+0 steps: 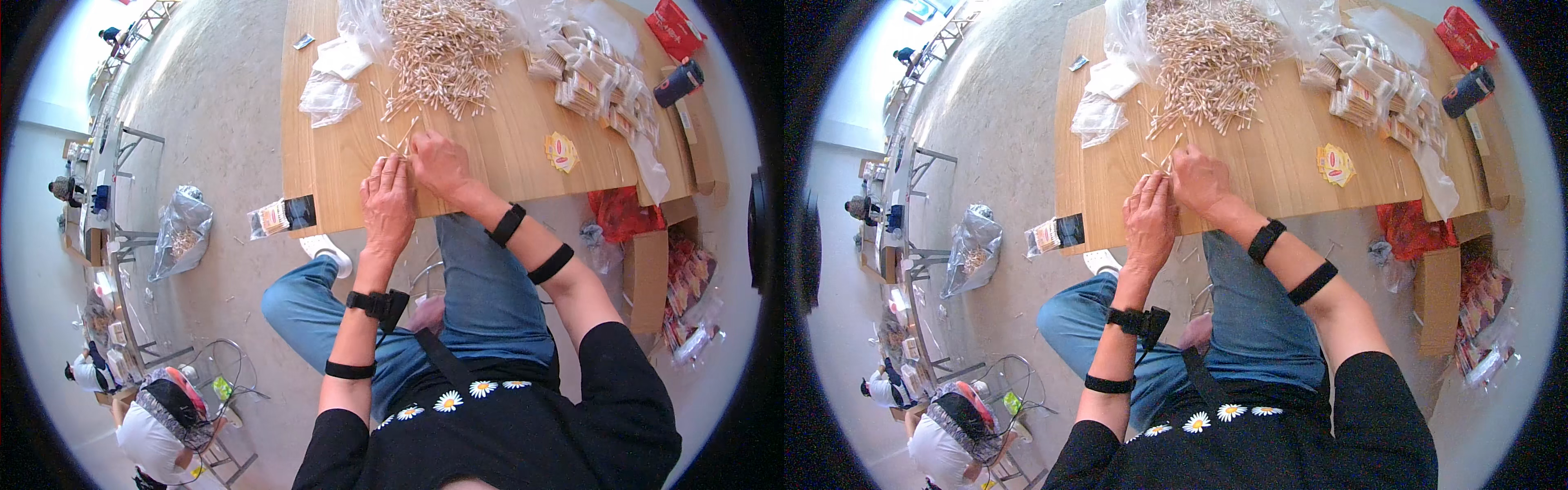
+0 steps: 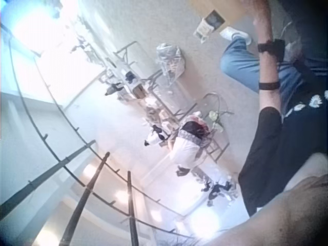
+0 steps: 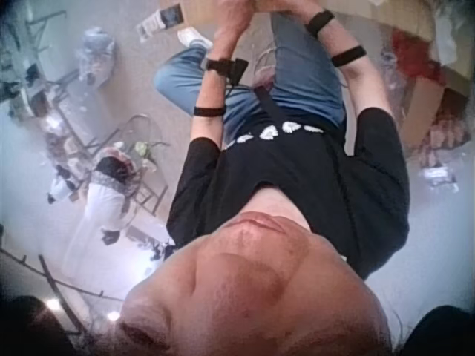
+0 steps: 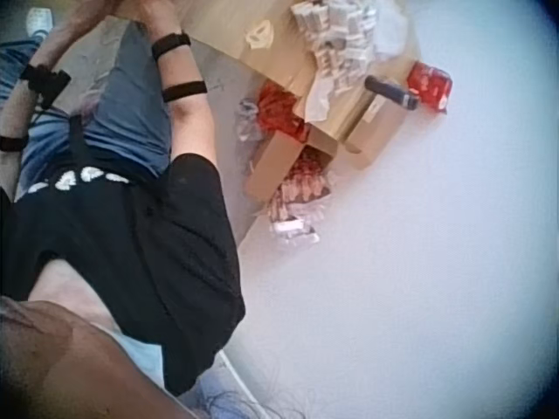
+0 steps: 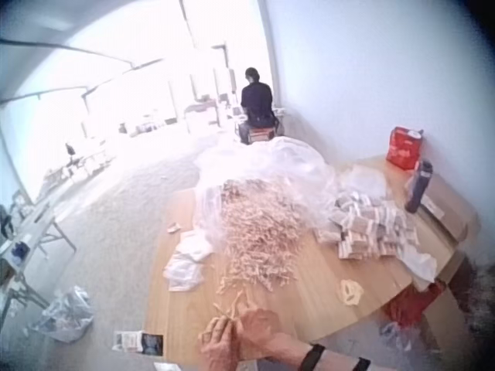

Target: Picking up groups of cotton swabs from a pile and placing them into small plastic bags.

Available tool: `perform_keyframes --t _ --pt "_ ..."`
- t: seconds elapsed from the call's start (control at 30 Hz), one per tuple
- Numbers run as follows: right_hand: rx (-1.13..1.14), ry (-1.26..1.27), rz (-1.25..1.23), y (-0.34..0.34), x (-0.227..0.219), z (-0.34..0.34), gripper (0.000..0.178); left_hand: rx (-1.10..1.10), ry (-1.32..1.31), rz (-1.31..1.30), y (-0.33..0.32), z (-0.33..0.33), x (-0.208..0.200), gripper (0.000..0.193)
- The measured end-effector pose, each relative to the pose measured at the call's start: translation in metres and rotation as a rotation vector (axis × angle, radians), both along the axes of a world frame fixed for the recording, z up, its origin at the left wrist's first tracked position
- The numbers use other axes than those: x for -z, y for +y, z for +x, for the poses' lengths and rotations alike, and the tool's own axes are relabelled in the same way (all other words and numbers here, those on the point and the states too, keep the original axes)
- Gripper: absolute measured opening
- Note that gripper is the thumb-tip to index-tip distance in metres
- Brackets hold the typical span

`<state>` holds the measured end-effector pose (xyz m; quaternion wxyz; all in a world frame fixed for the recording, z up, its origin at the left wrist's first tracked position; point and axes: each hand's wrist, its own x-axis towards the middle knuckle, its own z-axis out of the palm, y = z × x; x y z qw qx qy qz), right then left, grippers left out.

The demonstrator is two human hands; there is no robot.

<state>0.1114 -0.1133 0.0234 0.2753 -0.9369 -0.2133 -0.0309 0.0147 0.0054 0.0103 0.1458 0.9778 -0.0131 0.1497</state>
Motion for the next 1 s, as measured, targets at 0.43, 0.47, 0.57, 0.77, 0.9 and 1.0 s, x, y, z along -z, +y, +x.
perform_keyframes --t 0.43,0.47,0.57,0.77,0.9,1.0 --pt "0.020 -0.019 -0.060 0.020 -0.009 -0.001 0.009 0.022 0.027 -0.025 0.003 -0.009 -0.005 0.049" --pt "0.020 -0.021 -0.060 0.019 -0.009 0.001 0.009 0.022 0.025 -0.025 0.004 -0.011 -0.006 0.049" --pt "0.035 -0.048 -0.109 0.003 -0.002 0.022 0.009 0.044 0.069 0.037 0.006 -0.017 -0.007 0.051" --pt "0.085 -0.026 -0.125 -0.007 -0.011 0.017 0.017 0.027 0.089 0.037 0.006 -0.023 -0.007 0.053" --pt "0.011 0.087 -0.112 0.021 -0.016 -0.005 0.019 0.036 0.117 0.031 0.007 -0.021 -0.011 0.053" --pt "0.001 0.044 -0.123 0.017 -0.007 0.007 0.021 0.039 0.144 0.022 0.005 -0.022 -0.013 0.054"
